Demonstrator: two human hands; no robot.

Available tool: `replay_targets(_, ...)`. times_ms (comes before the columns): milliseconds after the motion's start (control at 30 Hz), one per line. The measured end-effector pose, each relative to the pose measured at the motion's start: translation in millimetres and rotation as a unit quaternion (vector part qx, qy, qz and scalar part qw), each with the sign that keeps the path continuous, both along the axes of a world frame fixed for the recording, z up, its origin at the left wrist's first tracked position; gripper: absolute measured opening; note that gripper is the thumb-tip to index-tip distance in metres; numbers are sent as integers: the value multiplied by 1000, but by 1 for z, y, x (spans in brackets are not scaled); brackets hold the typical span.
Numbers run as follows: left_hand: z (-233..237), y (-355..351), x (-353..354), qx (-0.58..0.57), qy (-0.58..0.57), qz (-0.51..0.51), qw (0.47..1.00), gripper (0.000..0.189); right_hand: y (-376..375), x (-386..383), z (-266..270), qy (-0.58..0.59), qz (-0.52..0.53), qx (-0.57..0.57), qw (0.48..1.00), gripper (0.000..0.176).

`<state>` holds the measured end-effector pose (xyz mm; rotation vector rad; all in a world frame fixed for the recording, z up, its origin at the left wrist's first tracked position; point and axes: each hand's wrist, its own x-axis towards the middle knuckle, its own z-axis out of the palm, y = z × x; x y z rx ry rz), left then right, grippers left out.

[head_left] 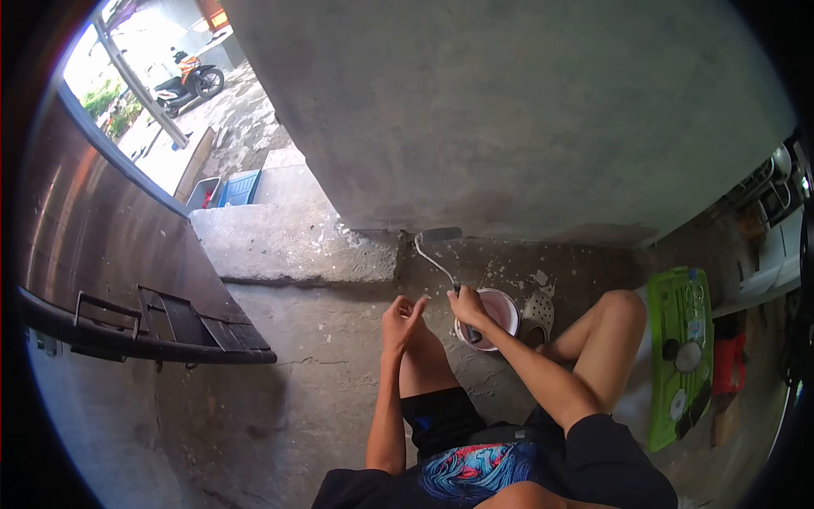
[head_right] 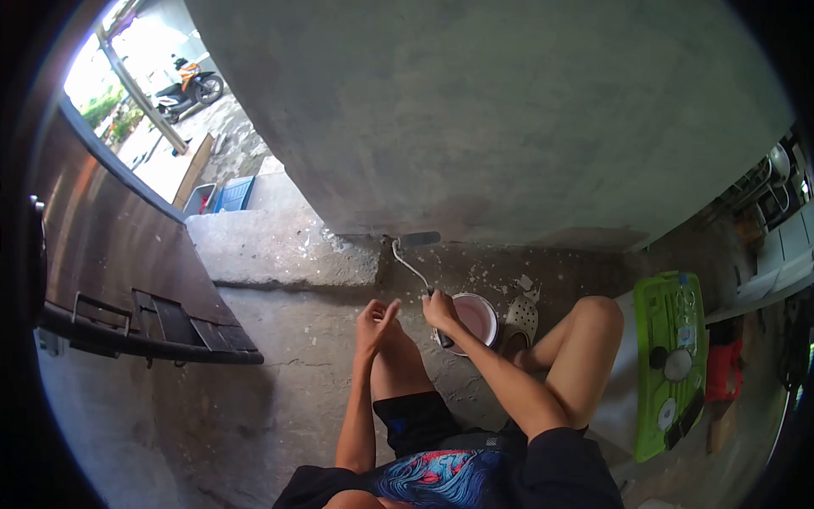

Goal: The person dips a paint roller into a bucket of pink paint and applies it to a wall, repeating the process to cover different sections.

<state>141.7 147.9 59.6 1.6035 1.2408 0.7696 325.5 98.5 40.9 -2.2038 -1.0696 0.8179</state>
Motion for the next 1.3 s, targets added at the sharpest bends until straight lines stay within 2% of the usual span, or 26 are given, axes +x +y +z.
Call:
replay_targets(33, -6, -2, 0, 0, 4, -4, 1000, 33, 8, 1, -22, -68, 8, 32, 997, 47)
replay_targets(67, -14, -7, 2, 80, 41, 18, 996, 29, 23, 3, -31, 24, -25, -28, 999, 47)
replay_targets(100, -14, -10, 4, 160, 78, 41, 983, 26, 30, 2, -28, 27, -26, -25, 999, 47)
replay_targets(133, -14, -15, 4, 186, 117, 18, 976, 18, 34, -2, -26, 196, -109, 7, 974, 48)
replay_targets(167, -13, -16, 4, 188, 119, 16, 975, 18, 39, -4, -24, 357, -187, 39, 914, 49)
replay_targets(200, -14, -17, 4, 189, 134, 24, 972, 17, 46, -5, -27, 416, -214, 66, 881, 49)
replay_targets(233, -15, -17, 4, 190, 151, 31, 970, 17, 52, -5, -31, 419, -214, 67, 880, 49)
replay_targets(300, -15, -21, 6, 175, 156, 33, 972, 16, 63, -4, -36, 472, -253, 95, 839, 37)
replay_targets(367, -12, -21, 11, 163, 158, 33, 973, 16, 74, 4, -36, 468, -268, 99, 836, 36)
replay_targets(467, -10, -24, 15, 188, 226, 37, 955, 17, 75, 4, -26, 491, -274, 89, 822, 36)
replay_targets(533, -9, -23, 18, 141, 227, 20, 964, 17, 66, -3, 0, 419, -248, 130, 864, 35)
replay_targets(667, -5, -21, 22, 119, 232, 7, 966, 17, 53, -14, 37, 377, -243, 194, 873, 48)
replay_targets(767, -3, -21, 24, 117, 241, 7, 963, 17, 51, -6, 17, 410, -248, 145, 866, 48)
replay_targets(800, -5, -22, 23, 120, 243, 10, 963, 17, 55, -2, 13, 359, -244, 127, 892, 48)
replay_targets(867, -4, -19, 23, 131, 243, 12, 961, 17, 75, 13, -11, 357, -248, 107, 894, 48)
replay_targets(1000, -3, -24, 24, 107, 250, 0, 962, 18, 90, 24, -16, 313, -216, 76, 922, 51)
replay_targets(1033, -3, -22, 23, 116, 254, -3, 960, 18, 87, 21, -3, 295, -194, 86, 932, 51)
replay_targets(1133, -10, -23, 28, 154, 245, 17, 957, 18, 69, 0, 36, 334, -207, 159, 905, 46)
replay_targets(1267, -7, -22, 28, 147, 249, 4, 957, 17, 48, -23, 86, 361, -207, 197, 888, 41)
replay_targets(1300, -7, -22, 27, 133, 250, -10, 959, 18, 43, -25, 83, 360, -208, 197, 888, 41)
